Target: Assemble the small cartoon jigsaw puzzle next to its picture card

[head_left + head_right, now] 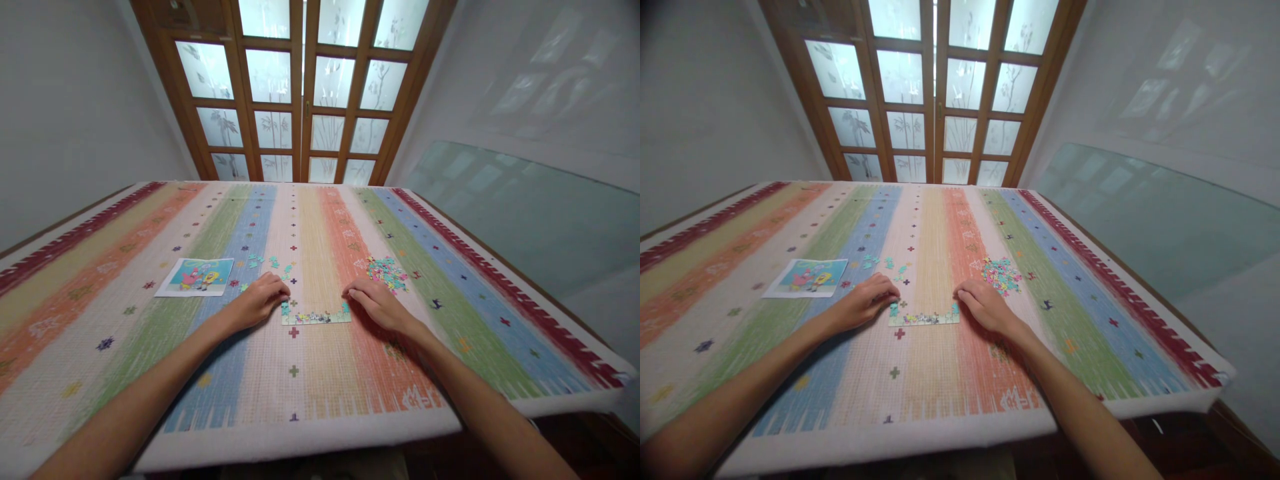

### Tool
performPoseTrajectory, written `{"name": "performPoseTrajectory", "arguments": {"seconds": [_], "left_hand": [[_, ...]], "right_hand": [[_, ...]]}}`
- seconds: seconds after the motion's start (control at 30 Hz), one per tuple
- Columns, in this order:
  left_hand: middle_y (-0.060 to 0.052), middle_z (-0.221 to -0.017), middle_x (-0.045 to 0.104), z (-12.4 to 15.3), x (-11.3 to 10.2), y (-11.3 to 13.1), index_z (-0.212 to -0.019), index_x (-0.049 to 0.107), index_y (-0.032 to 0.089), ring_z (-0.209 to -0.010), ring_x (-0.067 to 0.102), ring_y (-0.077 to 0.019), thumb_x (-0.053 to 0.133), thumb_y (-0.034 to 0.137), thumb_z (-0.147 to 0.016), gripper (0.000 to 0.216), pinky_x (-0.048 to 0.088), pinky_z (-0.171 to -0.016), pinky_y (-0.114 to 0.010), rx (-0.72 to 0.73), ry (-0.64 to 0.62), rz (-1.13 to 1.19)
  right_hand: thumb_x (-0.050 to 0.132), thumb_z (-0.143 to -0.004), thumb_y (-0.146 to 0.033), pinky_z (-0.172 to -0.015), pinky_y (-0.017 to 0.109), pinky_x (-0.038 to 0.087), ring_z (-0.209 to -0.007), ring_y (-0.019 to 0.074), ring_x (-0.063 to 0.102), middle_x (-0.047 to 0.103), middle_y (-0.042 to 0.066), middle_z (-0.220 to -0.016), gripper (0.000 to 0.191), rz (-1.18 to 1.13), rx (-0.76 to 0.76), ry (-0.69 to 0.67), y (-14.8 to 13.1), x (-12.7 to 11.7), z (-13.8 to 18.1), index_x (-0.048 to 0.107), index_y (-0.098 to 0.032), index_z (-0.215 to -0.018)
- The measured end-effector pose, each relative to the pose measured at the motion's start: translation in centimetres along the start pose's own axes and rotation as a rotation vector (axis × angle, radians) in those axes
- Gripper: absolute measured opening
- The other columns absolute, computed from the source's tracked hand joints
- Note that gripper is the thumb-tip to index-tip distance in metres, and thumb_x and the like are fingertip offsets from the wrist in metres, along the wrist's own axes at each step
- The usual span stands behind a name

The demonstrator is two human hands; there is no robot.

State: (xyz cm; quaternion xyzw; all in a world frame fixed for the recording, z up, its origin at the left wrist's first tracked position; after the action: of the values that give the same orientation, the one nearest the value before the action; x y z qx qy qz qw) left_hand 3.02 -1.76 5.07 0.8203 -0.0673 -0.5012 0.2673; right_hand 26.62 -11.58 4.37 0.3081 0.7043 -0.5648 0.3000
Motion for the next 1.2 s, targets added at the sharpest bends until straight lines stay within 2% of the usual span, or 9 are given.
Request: {"name": "performPoseTrajectory", "arguments": {"seconds": [0.4, 0.83, 1.2], "left_hand": [[-0.007, -0.099, 0.063, 0.21, -0.51, 0.23, -0.101, 0.067, 0.020, -0.098, 0.056, -0.0234, 0.053, 0.032, -0.104, 0.019, 0.048, -0.088, -0.038, 0.008, -0.033, -0.061], [-0.007, -0.095, 0.062, 0.10, -0.18, 0.26, -0.097, 0.068, 0.020, -0.094, 0.056, -0.0223, 0.052, 0.033, -0.105, 0.022, 0.049, -0.085, -0.035, 0.014, -0.024, -0.101], [-0.007, -0.093, 0.062, 0.13, 0.16, 0.36, -0.099, 0.068, 0.019, -0.090, 0.054, -0.0219, 0.047, 0.036, -0.108, 0.029, 0.046, -0.082, -0.035, 0.095, -0.047, -0.216]], "right_hand": [[0.042, -0.101, -0.026, -0.091, 0.039, 0.049, -0.095, 0.0241, 0.068, 0.076, 0.009, -0.099, 0.031, 0.021, -0.015, -0.007, 0.07, 0.03, 0.05, 0.071, -0.021, -0.090], [0.041, -0.100, -0.028, -0.092, 0.041, 0.048, -0.096, 0.0257, 0.067, 0.075, 0.010, -0.099, 0.032, 0.023, -0.007, -0.023, 0.18, 0.23, -0.03, 0.071, -0.021, -0.091], [0.040, -0.101, -0.028, -0.091, 0.042, 0.049, -0.096, 0.0258, 0.067, 0.075, 0.010, -0.099, 0.032, 0.030, -0.009, -0.030, 0.17, 0.25, -0.03, 0.070, -0.021, -0.091]]}}
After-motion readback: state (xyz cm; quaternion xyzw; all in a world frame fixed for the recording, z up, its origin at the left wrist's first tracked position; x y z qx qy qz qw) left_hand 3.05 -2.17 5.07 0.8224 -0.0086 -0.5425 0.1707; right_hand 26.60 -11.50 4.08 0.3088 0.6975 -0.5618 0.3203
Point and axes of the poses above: each hand's wrist, its own z-axis away from the middle knuckle, its own x-axis out of the palm, y = z × x, the point moved 7 cm from there along -z, towards the middle knuckle
